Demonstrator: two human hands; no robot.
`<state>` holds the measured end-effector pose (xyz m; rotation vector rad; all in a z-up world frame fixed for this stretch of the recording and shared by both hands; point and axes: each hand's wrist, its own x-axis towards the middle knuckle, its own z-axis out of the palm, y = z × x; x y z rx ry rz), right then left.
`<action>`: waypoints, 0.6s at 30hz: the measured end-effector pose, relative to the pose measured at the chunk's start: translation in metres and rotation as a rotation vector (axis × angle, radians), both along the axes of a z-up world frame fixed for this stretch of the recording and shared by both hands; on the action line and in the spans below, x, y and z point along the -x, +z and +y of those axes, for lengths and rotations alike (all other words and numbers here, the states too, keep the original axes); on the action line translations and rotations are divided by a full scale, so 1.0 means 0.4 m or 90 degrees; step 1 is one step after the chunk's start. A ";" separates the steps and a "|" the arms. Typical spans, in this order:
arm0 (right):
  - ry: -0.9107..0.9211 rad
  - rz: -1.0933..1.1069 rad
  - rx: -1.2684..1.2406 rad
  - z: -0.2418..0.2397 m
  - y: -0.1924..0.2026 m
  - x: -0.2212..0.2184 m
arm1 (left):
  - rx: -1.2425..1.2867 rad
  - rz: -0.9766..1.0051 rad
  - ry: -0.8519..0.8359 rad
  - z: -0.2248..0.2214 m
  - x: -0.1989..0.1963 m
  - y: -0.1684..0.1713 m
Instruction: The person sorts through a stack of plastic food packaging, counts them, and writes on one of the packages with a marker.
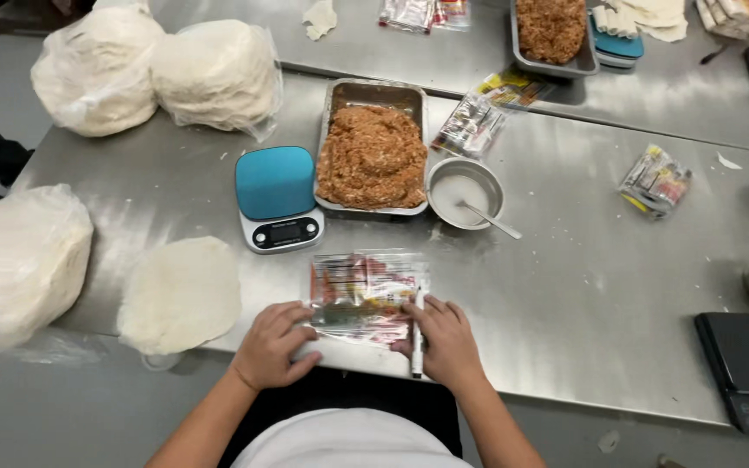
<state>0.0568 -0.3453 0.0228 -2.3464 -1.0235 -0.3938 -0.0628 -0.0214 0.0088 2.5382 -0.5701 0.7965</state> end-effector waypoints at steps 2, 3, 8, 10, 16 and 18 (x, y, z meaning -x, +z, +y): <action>-0.024 0.018 0.052 -0.004 -0.007 -0.002 | -0.021 0.000 0.131 -0.001 -0.012 0.000; -0.028 0.020 0.048 -0.008 -0.026 -0.015 | -0.025 0.001 0.127 -0.027 -0.050 0.040; -0.043 -0.033 0.006 -0.009 -0.059 -0.024 | -0.083 -0.010 0.073 -0.177 -0.231 0.202; -0.044 -0.025 -0.013 -0.043 -0.076 0.006 | -0.084 0.039 0.105 -0.230 -0.305 0.094; -0.054 0.050 -0.118 -0.055 -0.052 -0.012 | -0.164 0.201 0.167 -0.298 -0.497 0.014; -0.046 0.072 -0.139 -0.040 -0.014 -0.020 | -0.207 0.385 0.164 -0.299 -0.532 0.036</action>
